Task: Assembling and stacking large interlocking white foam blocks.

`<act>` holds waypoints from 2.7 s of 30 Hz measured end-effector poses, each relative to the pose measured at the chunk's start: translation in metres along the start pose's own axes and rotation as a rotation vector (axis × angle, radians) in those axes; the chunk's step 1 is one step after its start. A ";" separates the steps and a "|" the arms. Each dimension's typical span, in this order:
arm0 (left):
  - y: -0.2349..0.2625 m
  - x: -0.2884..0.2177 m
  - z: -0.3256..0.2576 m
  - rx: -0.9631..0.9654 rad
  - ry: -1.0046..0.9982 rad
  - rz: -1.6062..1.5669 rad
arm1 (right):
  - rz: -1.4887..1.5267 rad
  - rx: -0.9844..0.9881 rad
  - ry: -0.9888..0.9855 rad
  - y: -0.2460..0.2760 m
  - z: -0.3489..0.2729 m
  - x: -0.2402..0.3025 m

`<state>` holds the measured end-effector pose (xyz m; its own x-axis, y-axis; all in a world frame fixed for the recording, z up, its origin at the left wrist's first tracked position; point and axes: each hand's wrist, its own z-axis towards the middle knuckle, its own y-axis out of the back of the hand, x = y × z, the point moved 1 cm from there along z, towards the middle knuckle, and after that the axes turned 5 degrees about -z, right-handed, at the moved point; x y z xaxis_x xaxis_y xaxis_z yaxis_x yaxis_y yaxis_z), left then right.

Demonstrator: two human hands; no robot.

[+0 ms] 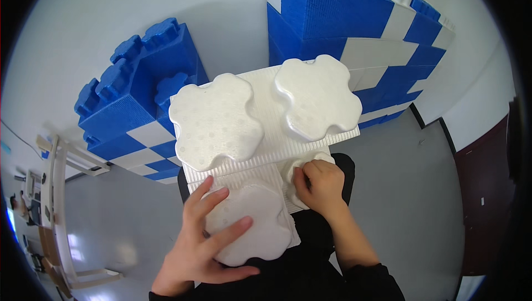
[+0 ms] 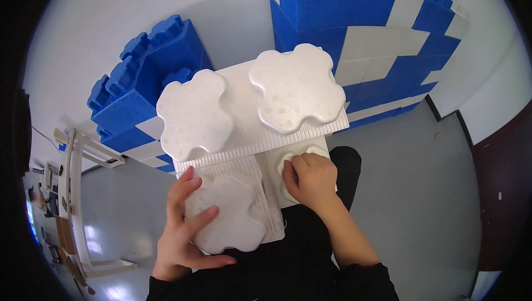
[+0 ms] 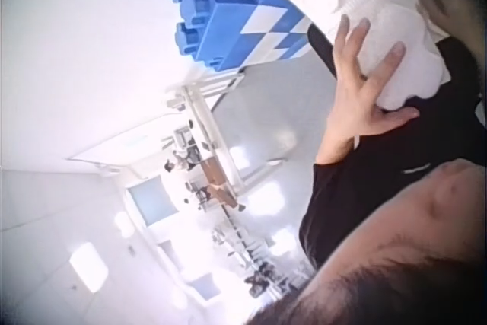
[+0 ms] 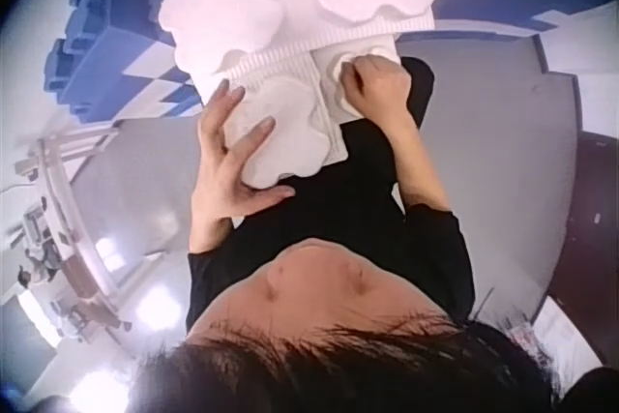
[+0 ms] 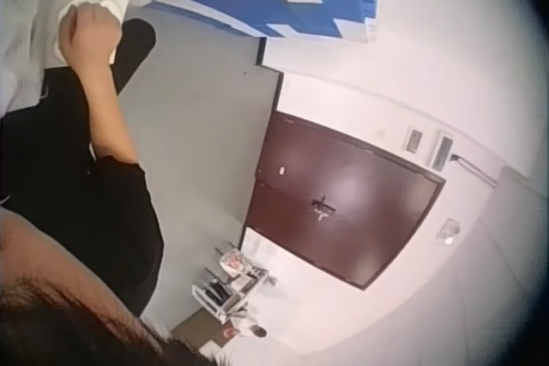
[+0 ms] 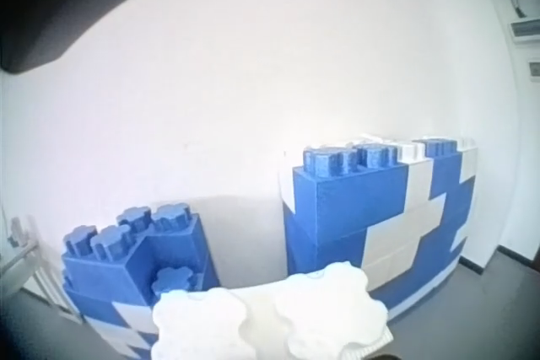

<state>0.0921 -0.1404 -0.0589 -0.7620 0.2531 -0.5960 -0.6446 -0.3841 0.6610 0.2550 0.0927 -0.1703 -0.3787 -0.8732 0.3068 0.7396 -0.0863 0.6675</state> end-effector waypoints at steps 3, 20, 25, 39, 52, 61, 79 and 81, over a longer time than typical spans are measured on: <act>-0.008 0.019 -0.015 -0.080 -0.041 -0.035 | 0.023 -0.009 -0.003 0.000 -0.002 0.001; -0.008 0.027 -0.004 -0.127 -0.140 -0.039 | -0.076 0.025 -0.058 -0.009 -0.001 0.003; -0.014 0.032 -0.007 -0.202 -0.169 -0.102 | -0.065 0.021 -0.042 -0.011 -0.002 0.003; 0.028 0.111 0.086 -0.551 0.164 -0.349 | 0.068 0.187 -0.133 0.014 0.004 0.003; 0.010 0.139 0.081 -0.373 0.185 -0.603 | 0.034 0.696 0.546 0.119 0.085 0.133; 0.013 0.132 0.087 -0.324 0.143 -0.568 | -0.095 0.888 0.648 0.100 0.091 0.148; 0.006 0.137 0.096 -0.361 0.147 -0.515 | -0.046 0.928 0.629 0.108 0.109 0.141; 0.007 0.138 0.095 -0.363 0.143 -0.519 | -0.026 0.924 0.634 0.107 0.110 0.139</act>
<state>-0.0231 -0.0236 -0.0930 -0.3249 0.3753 -0.8681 -0.8461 -0.5255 0.0895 0.2202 0.0146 0.0180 0.1583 -0.9855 0.0606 -0.0613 0.0514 0.9968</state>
